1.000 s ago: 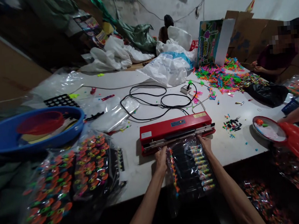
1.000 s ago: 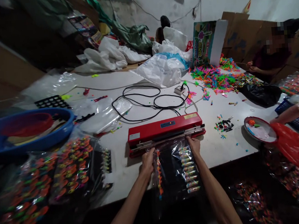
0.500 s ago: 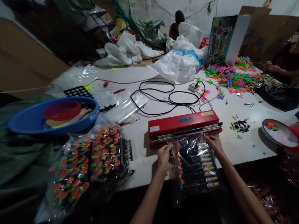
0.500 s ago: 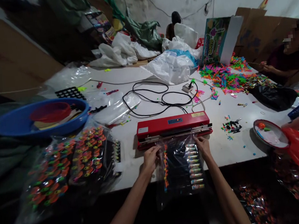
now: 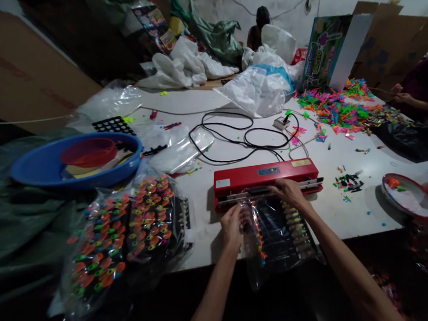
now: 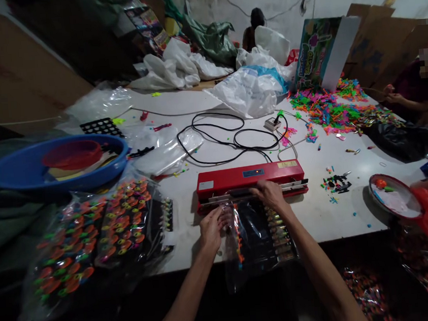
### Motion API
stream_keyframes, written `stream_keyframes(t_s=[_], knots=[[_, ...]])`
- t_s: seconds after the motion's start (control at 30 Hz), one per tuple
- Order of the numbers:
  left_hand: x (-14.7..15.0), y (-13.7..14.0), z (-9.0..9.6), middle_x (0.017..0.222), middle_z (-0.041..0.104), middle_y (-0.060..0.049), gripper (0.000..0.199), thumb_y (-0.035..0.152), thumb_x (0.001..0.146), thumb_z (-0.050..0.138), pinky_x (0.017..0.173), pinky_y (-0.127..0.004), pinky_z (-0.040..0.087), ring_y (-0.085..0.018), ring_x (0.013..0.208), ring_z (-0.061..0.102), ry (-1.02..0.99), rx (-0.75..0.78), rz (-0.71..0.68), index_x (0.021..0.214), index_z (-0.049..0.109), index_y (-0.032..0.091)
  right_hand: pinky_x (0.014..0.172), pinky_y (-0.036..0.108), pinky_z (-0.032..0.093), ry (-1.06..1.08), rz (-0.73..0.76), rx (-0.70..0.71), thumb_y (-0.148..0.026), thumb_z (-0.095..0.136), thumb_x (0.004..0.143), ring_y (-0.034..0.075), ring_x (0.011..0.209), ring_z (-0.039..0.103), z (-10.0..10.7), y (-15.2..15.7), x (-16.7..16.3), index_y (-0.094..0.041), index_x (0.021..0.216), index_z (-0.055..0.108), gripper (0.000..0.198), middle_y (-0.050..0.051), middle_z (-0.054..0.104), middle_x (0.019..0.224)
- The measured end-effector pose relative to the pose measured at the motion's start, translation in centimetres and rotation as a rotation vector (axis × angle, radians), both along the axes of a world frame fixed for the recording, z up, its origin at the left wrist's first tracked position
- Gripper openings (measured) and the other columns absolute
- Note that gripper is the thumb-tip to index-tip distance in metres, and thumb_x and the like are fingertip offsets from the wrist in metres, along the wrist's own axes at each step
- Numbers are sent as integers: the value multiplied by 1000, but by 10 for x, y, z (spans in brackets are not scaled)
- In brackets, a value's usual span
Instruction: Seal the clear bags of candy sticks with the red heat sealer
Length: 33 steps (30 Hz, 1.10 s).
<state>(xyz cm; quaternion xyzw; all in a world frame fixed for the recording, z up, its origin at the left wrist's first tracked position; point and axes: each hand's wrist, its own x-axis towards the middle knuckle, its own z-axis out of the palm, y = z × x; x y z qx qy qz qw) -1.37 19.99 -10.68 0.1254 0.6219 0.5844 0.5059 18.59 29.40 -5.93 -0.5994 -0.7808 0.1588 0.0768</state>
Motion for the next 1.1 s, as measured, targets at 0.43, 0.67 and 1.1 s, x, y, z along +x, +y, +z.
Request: stream_keyframes(t_s=[0.43, 0.67, 1.1], knots=[[-28, 91, 63, 96, 68, -14, 24, 33, 84, 50, 76, -34, 42, -28, 95, 61, 1598, -198, -1132, 90, 64, 15, 72, 26, 42, -225, 79, -134, -64, 37, 89, 21, 86, 67, -5, 16, -19, -22, 89, 74, 56, 11, 72, 88], [-36, 121, 28, 86, 69, -8, 25, 30, 85, 42, 64, -27, 38, -23, 84, 62, 1471, -49, -1165, 81, 62, 16, 76, 31, 45, -113, 79, -61, -68, 35, 87, 24, 92, 66, -12, 24, -19, -22, 94, 73, 60, 11, 72, 92], [-14, 100, 67, 94, 69, -14, 22, 33, 82, 54, 77, -34, 41, -28, 94, 62, 1595, -131, -1113, 85, 66, 15, 73, 27, 43, -189, 115, -190, -69, 40, 85, 22, 91, 66, 3, 21, -18, -24, 92, 73, 56, 11, 71, 95]])
